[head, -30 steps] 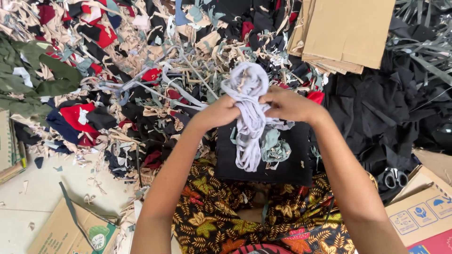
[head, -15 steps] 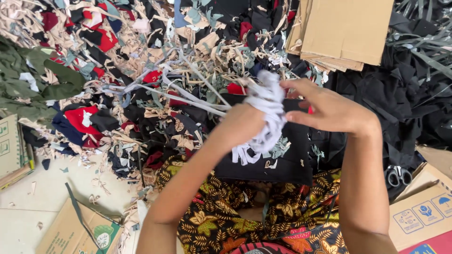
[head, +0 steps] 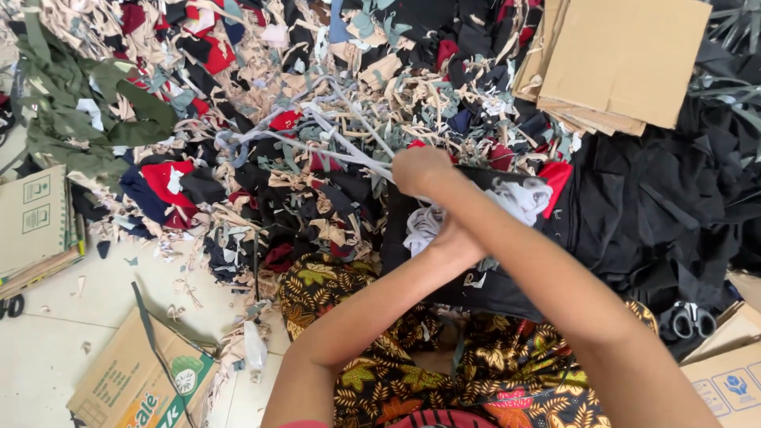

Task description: Sorting and piling fabric scraps onto a base cloth and folding it into a bundle

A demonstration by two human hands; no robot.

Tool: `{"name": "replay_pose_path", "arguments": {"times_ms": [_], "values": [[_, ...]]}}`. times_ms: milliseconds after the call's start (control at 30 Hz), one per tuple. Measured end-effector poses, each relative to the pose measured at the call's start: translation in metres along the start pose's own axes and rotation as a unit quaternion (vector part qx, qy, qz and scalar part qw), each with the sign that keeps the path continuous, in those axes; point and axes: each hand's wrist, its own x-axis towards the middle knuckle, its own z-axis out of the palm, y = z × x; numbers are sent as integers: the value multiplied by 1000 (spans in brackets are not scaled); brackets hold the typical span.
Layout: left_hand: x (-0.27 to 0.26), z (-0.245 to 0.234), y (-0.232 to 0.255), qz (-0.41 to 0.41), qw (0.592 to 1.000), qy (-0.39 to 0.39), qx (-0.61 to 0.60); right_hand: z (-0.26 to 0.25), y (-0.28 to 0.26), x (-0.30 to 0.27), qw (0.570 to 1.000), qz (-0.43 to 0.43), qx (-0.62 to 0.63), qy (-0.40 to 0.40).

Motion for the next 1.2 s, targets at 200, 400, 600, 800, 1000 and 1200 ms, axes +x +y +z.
{"name": "replay_pose_path", "arguments": {"times_ms": [200, 400, 600, 800, 1000, 1200], "values": [[-3, -81, -4, 124, 989, 31, 74, -129, 21, -138, 953, -103, 274, 79], [-33, -185, -17, 53, 994, -94, 19, -178, 46, -218, 946, -121, 224, 198], [-32, -143, -129, -630, 523, 72, -569, -182, 49, -281, 921, -107, 281, 248], [-2, -63, -210, -679, 157, 227, -681, -155, 58, -323, 903, -172, 229, 321], [51, -82, -180, -550, 171, 211, -790, -96, 97, -367, 884, -193, 242, 349], [76, -84, -223, -356, 18, 326, -876, -39, 146, -382, 811, -195, 424, 353]]}}
